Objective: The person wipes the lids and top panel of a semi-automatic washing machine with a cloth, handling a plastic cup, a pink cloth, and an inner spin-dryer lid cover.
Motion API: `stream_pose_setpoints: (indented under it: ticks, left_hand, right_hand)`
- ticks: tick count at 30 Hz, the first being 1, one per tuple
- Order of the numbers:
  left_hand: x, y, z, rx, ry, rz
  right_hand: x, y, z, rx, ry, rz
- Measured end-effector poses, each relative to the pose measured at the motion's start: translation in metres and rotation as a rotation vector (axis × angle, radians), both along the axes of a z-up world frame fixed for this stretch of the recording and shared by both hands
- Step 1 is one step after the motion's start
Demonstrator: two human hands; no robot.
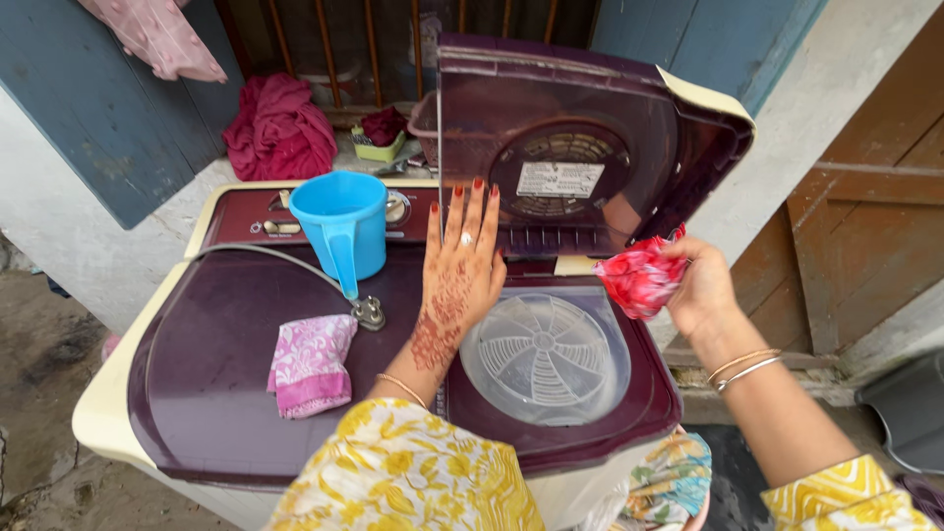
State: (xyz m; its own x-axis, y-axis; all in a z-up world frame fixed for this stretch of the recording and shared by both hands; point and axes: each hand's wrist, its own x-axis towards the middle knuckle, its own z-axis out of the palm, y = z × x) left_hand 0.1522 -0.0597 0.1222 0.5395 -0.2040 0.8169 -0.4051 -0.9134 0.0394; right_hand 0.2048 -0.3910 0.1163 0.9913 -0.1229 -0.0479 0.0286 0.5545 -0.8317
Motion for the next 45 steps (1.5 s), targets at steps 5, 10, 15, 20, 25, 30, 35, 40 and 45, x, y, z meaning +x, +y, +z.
stream_pose_setpoints:
  ticks: [5, 10, 15, 20, 25, 30, 35, 40, 45]
  left_hand:
    - [0.016, 0.002, -0.028, -0.064, 0.006, 0.01]
    - [0.038, 0.011, -0.039, -0.008, -0.016, -0.058]
    - [0.055, 0.018, -0.039, -0.101, -0.079, -0.062]
    - [0.059, 0.017, -0.035, -0.209, -0.061, -0.081]
    - [0.057, 0.016, -0.035, -0.222, -0.086, -0.144]
    - [0.047, 0.022, -0.047, -0.219, -0.126, -0.079]
    - [0.054, 0.029, -0.045, -0.198, -0.113, -0.05]
    - [0.058, 0.034, -0.043, -0.161, -0.122, 0.001]
    - [0.058, 0.034, -0.043, -0.144, -0.1, 0.006]
  right_hand:
    - [0.006, 0.047, -0.009, -0.321, -0.253, -0.266]
    - [-0.033, 0.113, 0.021, -0.75, -0.598, -0.455]
    - [-0.059, 0.155, 0.046, -1.322, -0.978, -0.687]
    - [-0.047, 0.177, 0.072, -1.394, -1.235, -0.899]
    - [-0.033, 0.208, 0.12, -1.478, -1.488, -1.031]
    - [-0.018, 0.238, 0.147, -1.563, -1.681, -1.179]
    - [0.0, 0.233, 0.152, -1.769, -1.738, -1.087]
    - [0.017, 0.204, 0.147, -1.795, -1.654, -1.155]
    - [0.013, 0.194, 0.132, -1.757, -1.543, -1.199]
